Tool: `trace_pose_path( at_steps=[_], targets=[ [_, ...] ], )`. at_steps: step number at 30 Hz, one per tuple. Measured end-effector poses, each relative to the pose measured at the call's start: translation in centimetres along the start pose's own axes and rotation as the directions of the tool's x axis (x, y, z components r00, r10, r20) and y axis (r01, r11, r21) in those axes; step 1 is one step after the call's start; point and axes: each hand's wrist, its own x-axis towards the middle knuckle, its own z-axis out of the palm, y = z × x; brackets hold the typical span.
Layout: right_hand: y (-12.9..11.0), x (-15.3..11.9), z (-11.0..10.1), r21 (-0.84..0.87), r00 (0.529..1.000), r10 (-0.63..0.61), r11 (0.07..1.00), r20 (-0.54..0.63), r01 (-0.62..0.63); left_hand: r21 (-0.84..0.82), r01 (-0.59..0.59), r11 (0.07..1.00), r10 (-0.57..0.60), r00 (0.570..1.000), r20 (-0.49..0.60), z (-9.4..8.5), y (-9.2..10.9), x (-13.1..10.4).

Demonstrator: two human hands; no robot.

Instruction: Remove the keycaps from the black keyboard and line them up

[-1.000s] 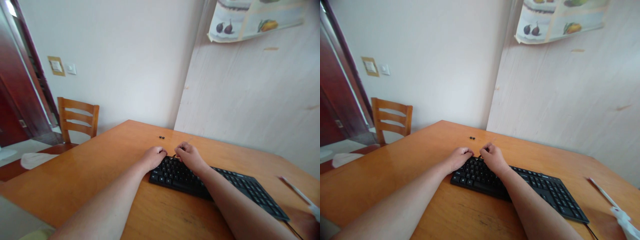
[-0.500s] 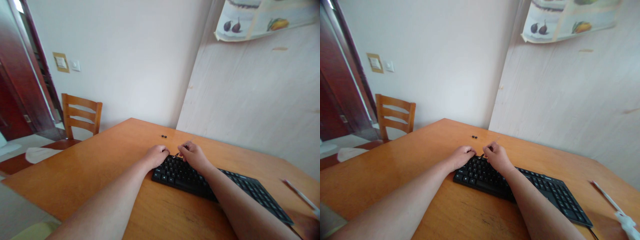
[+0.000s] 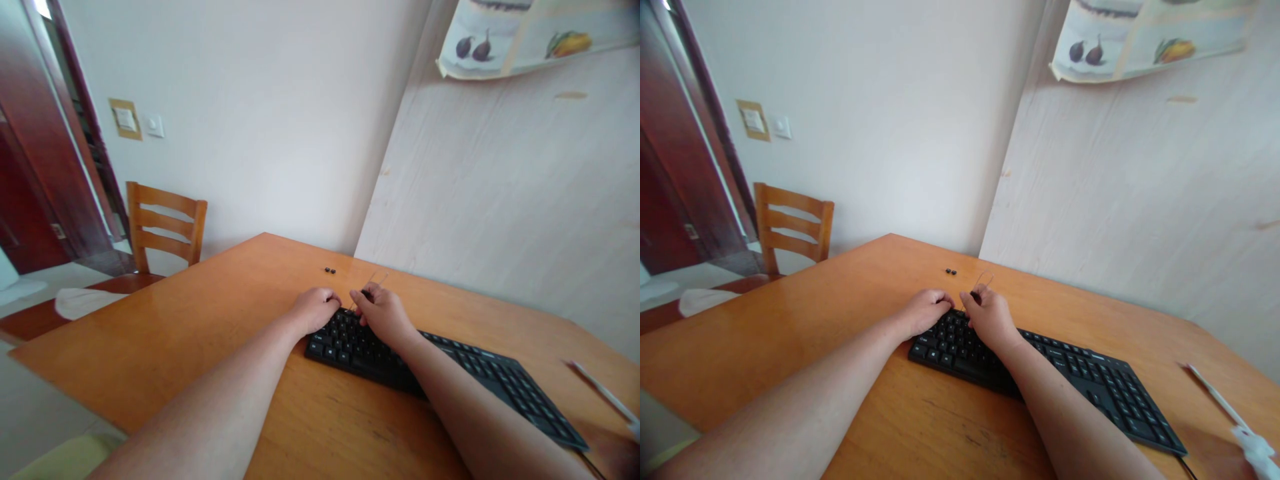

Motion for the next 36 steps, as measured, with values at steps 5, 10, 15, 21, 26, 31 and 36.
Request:
trace_pose_path(
  at_steps=[5,10,15,21,26,31,36],
  targets=[
    [-0.1,0.0,0.5,-0.073,0.999,-0.036,0.997,-0.007,0.035,0.007,0.022,1.0,-0.022,1.0,-0.008,0.1,0.1,-0.1],
    [-0.1,0.0,0.8,-0.142,0.996,-0.09,0.986,-0.011,0.088,0.015,0.023,1.0,-0.023,1.0,-0.001,-0.1,0.5,-0.2],
    [0.1,-0.2,1.3,-0.224,0.982,-0.188,0.958,-0.025,0.178,0.028,0.016,0.999,-0.015,1.0,-0.013,0.0,0.6,-0.2],
    [-0.1,-0.3,1.6,-0.293,0.976,-0.216,0.935,-0.022,0.2,0.026,0.033,0.999,-0.033,0.999,-0.007,-0.1,0.7,-0.3],
    [0.1,0.2,1.6,-0.281,0.98,-0.196,0.943,-0.029,0.18,0.052,0.034,0.998,-0.033,0.999,-0.019,-0.1,0.9,-0.4],
    [0.5,0.9,1.5,-0.193,0.994,-0.1,0.977,-0.047,0.089,0.061,0.033,0.998,-0.032,0.999,-0.017,-0.2,0.9,-0.5],
    [-0.1,0.6,1.5,-0.274,0.989,-0.147,0.952,-0.027,0.134,0.074,0.033,0.997,-0.032,0.999,-0.017,-0.2,1.0,-0.4]
  ],
)
